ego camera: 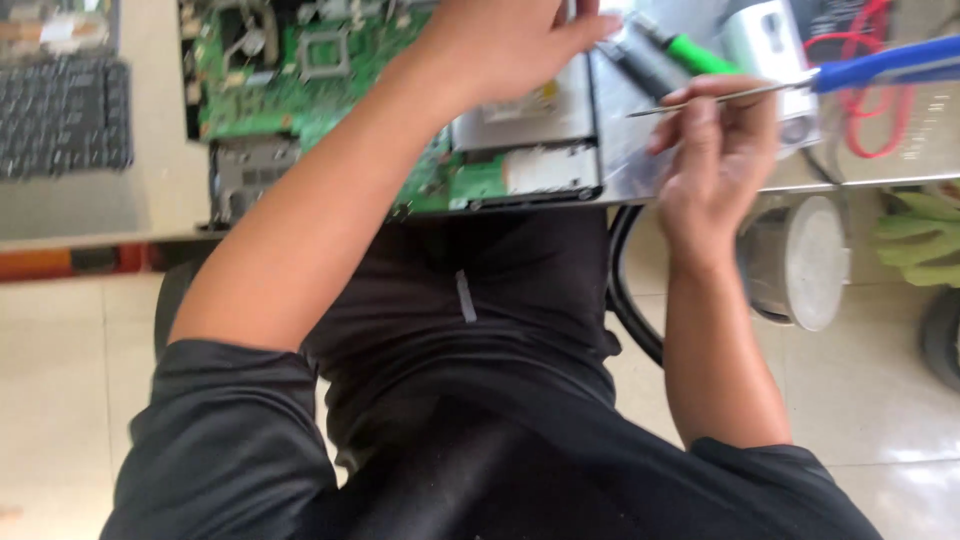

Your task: The person removes a small circuit board from a disassembled laptop using a screwdriver, places it on the table, and then proceeds to unscrew and remove the laptop screen bezel.

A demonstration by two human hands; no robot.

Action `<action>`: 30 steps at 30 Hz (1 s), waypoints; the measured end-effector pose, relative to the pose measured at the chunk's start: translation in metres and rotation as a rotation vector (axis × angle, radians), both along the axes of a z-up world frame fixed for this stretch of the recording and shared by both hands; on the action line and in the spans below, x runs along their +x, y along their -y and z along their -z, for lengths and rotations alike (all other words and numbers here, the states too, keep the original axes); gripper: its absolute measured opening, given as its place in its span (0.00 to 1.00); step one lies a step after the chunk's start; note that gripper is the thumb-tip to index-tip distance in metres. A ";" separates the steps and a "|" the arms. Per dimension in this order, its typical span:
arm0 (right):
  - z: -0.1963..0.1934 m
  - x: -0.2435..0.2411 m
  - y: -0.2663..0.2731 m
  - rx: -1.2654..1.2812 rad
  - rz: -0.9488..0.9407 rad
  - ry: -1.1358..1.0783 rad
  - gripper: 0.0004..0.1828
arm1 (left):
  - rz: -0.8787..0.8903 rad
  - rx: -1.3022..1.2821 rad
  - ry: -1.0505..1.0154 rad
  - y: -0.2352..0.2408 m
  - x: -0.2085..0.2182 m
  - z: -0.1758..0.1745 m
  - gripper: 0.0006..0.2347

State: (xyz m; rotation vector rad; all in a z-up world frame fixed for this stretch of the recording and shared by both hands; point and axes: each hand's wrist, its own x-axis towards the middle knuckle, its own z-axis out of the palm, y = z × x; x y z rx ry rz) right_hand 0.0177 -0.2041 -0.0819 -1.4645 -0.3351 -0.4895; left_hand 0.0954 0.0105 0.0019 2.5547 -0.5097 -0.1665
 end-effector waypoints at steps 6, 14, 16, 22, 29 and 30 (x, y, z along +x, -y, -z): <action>0.003 0.000 0.003 -0.010 -0.096 0.016 0.05 | 0.064 0.085 0.059 -0.067 -0.105 -0.018 0.24; -0.003 0.000 0.003 -0.131 -0.172 0.003 0.07 | 0.129 0.064 0.078 -0.077 -0.122 -0.001 0.28; -0.004 0.001 0.002 -0.161 -0.181 -0.003 0.07 | 0.141 0.069 0.069 -0.074 -0.119 0.000 0.28; -0.006 0.004 -0.001 -0.171 -0.195 -0.034 0.06 | 0.203 0.100 0.150 -0.059 -0.107 0.005 0.25; -0.003 0.002 0.001 -0.123 -0.126 -0.018 0.12 | 0.235 0.186 0.307 -0.055 -0.096 0.006 0.38; -0.001 0.001 0.002 -0.105 -0.123 -0.004 0.13 | 0.215 0.219 0.335 -0.054 -0.097 0.005 0.41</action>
